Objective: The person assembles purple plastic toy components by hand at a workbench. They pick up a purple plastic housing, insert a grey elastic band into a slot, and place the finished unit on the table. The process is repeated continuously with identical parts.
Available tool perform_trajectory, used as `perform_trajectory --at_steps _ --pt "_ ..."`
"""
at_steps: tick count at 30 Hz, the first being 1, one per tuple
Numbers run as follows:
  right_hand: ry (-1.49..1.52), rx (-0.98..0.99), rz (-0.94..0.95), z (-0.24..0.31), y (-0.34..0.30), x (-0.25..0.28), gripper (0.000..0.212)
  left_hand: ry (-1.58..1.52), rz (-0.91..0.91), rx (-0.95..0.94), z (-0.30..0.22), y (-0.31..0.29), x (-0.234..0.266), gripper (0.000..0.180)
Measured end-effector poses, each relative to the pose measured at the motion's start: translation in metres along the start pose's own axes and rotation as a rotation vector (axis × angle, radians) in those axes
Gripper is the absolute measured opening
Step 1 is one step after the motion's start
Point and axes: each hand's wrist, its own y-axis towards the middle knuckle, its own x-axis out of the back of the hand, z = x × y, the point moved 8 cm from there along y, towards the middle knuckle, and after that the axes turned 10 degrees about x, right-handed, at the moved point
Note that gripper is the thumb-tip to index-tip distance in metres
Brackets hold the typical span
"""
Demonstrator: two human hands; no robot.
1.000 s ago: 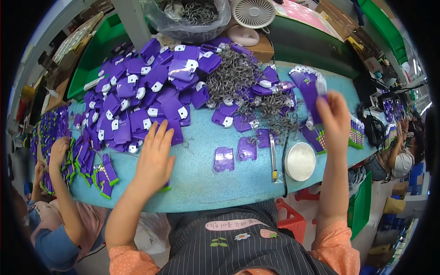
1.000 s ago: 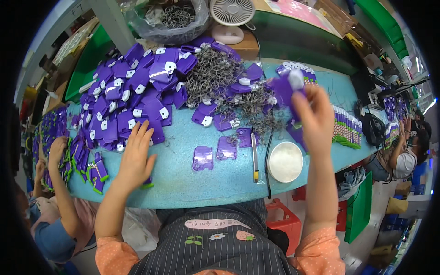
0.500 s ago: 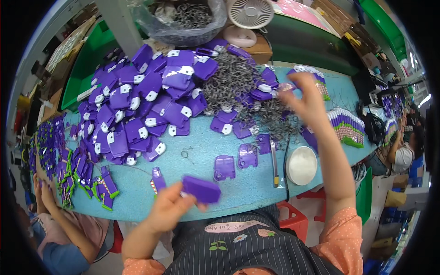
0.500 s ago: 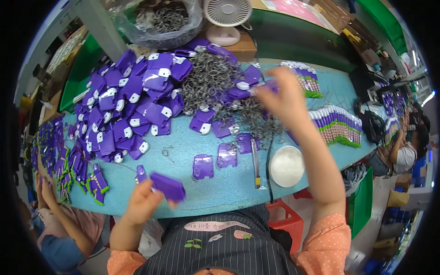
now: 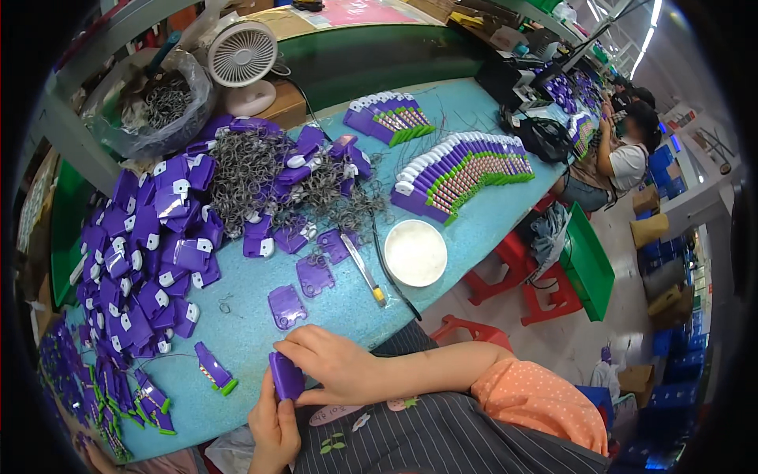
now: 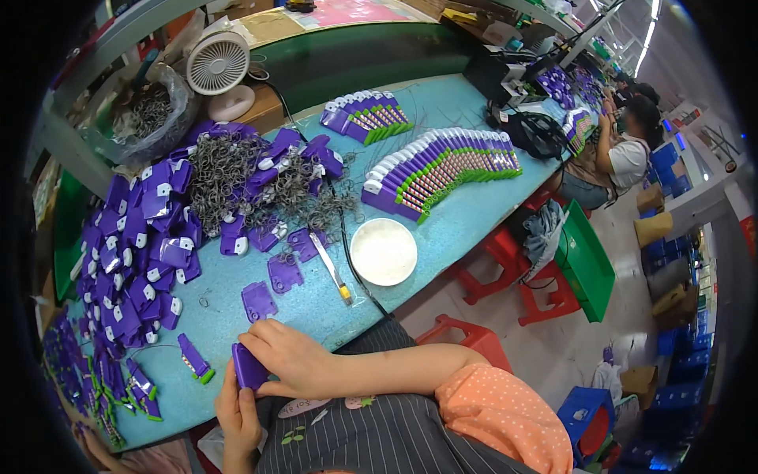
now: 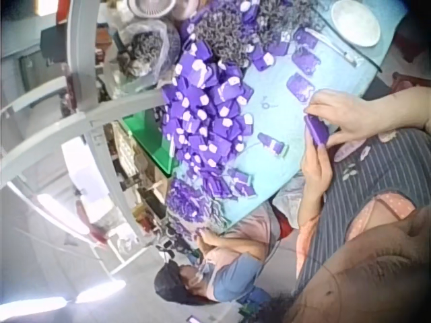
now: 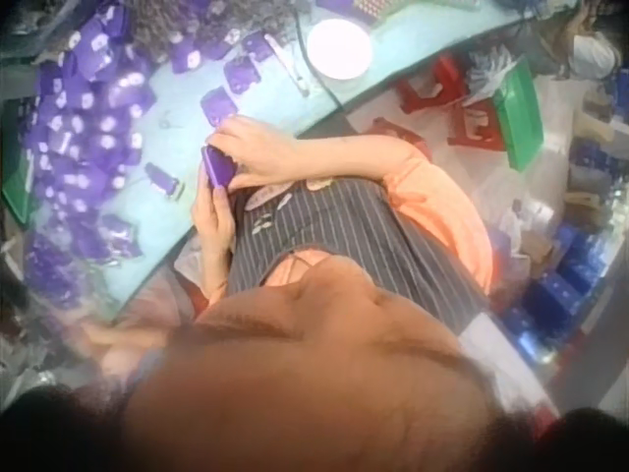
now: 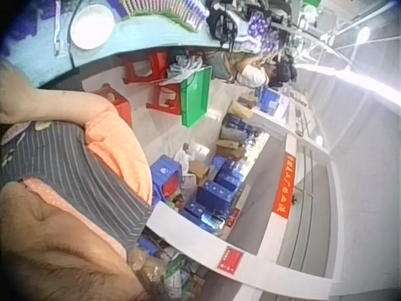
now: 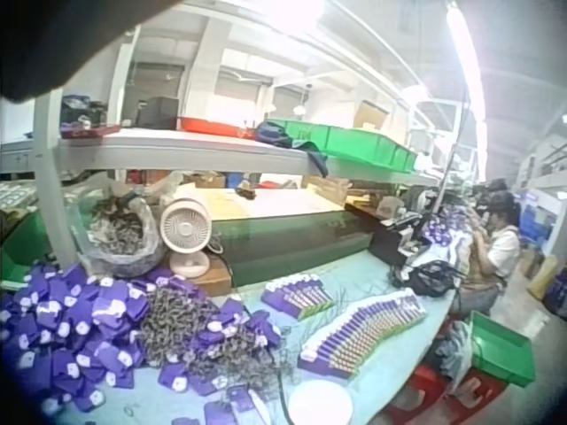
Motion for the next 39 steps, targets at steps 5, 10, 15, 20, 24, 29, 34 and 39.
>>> perform_trajectory --at_steps 5,10,15,20,24,29,34,39 --pt "0.112 -0.055 0.033 -0.009 -0.003 -0.021 0.065 0.065 0.045 -0.063 0.014 -0.004 0.011 0.047" --pt "-0.02 -0.006 0.11 0.002 0.002 -0.046 0.059 -0.093 -0.079 0.211 0.077 -0.015 0.019 0.043" --pt "-0.358 -0.059 0.169 -0.009 0.024 -0.032 0.079 -0.528 -0.468 0.308 0.107 -0.041 0.096 0.024" --pt "-0.256 0.193 0.324 0.024 0.068 -0.103 0.074 0.759 -0.979 0.108 0.076 -0.054 0.204 0.029" --pt "-0.363 0.313 0.447 0.012 0.06 -0.142 0.051 0.696 -0.821 0.231 0.115 -0.039 0.189 0.024" --pt "0.03 0.161 0.179 0.002 0.037 -0.056 0.022 0.583 -0.64 0.129 0.092 -0.019 0.111 0.019" --pt "0.897 -0.122 -0.151 -0.001 -0.006 0.007 0.024 0.42 -0.714 -0.028 0.035 -0.017 0.078 0.012" --pt "1.126 -0.112 -0.079 0.009 -0.015 -0.013 0.022 -0.57 -0.371 0.13 0.046 -0.008 0.043 0.027"
